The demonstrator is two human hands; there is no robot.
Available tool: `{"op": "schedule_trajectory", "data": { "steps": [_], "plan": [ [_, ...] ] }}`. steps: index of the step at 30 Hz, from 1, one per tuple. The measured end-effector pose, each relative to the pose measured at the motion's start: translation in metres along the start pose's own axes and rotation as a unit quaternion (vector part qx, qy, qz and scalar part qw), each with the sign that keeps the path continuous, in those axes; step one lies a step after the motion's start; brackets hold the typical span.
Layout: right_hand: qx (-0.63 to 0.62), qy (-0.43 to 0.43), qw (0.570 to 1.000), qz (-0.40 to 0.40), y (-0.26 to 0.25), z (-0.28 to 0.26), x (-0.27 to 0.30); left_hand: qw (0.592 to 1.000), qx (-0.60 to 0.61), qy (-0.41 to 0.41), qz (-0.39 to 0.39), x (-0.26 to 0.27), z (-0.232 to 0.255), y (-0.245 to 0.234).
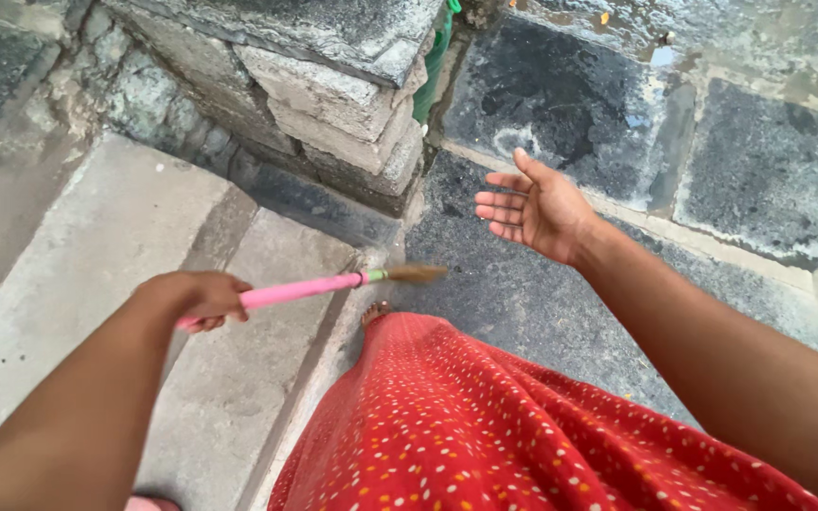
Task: The person sweeps an outdoor concrete floor and stone steps using a broom, eventually picking up a pink dustpan to collect debris.
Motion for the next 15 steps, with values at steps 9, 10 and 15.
{"op": "schedule_trajectory", "data": {
  "steps": [9,10,15],
  "plan": [
    [-0.012,0.012,1.000,0.026,-0.021,0.016,0.009,0.989,0.039,-0.013,0.143,-0.050,-0.012,0.035],
    [-0.010,0.012,1.000,0.026,-0.020,0.017,0.009,0.987,0.061,-0.009,0.147,-0.062,-0.008,0.048],
    [-0.034,0.003,0.999,0.008,-0.016,0.015,0.008,0.993,0.119,0.003,0.022,-0.108,0.062,0.090]
  ]
}}
Point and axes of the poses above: each hand's wrist, its own x-axis away from the middle knuckle, its own y-axis out of the palm, z = x × y, the point moved 8 cm from there along -x, towards the middle knuckle, and after that the axes turned 2 degrees about -x, right-handed, at the moved point
